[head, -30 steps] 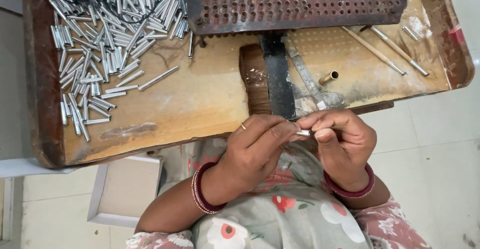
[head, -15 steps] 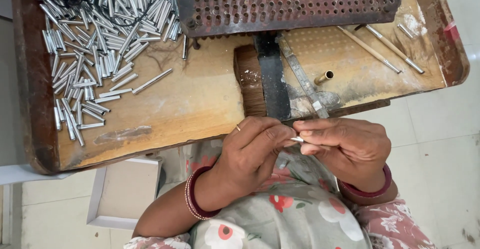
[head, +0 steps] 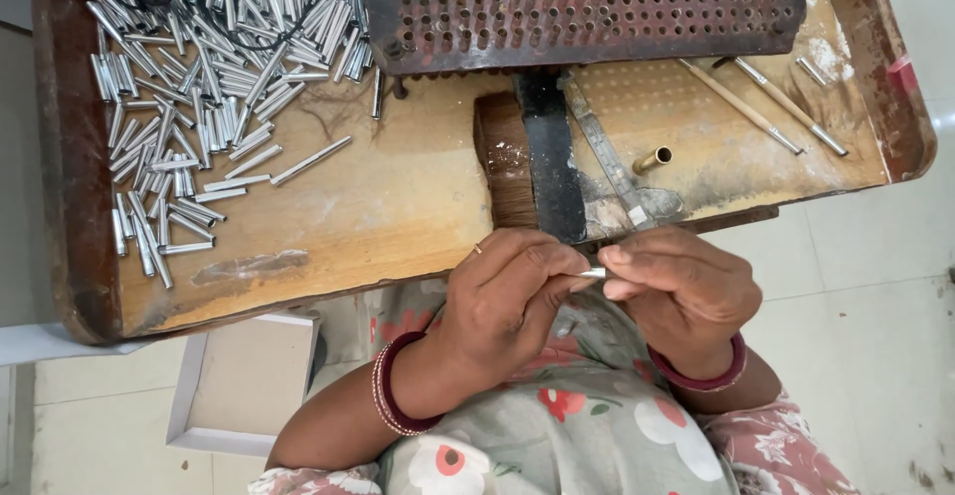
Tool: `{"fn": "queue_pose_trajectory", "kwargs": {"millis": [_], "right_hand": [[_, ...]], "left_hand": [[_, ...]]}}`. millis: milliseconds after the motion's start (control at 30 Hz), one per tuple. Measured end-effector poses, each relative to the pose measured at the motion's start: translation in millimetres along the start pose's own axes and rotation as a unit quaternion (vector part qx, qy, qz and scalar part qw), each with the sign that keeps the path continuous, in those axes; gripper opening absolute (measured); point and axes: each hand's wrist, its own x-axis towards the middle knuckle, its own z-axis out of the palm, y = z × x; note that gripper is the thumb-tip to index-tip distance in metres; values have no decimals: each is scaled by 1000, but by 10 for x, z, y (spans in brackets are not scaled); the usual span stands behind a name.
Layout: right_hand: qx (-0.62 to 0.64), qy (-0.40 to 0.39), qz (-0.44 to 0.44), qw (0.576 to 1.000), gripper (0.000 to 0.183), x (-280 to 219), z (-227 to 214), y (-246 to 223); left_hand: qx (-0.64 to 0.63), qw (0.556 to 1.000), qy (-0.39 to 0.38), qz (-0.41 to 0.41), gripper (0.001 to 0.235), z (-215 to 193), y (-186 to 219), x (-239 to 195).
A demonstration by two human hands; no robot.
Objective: The person picks up small metal ferrule tubes from a pile on the workbench and inserts them one at a time into the holes of a perforated metal plate mounted on the bench. They occasionally handle a wooden-handled tool and continue filling the plate with tubes.
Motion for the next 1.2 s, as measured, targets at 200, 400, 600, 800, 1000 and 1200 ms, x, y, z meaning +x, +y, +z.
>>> {"fn": "queue_pose_trajectory", "kwargs": {"millis": [200, 400, 600, 800, 1000, 1200], "right_hand": [[-59, 21, -235, 970, 81, 229, 291, -82], [-94, 17, -231, 968, 80, 168, 278, -112], [157, -23, 24, 987, 25, -164, 65, 28], [-16, 3, -6, 1000, 16, 341, -226, 464], [-505, 71, -35, 859, 18, 862, -617, 775], [-290, 57, 1, 955, 15, 189, -350, 50]], "left_hand": [[-49, 998, 7, -28, 23, 17, 39, -24], [-74, 996, -3, -52, 19, 65, 111, -63], [-207, 969, -12, -137, 15, 184, -52, -96], [-320, 927, 19, -197, 16, 167, -248, -135], [-325, 913, 123, -213, 15, 45, -372, -256], [-395, 862, 172, -266, 21, 5, -360, -186]]}}
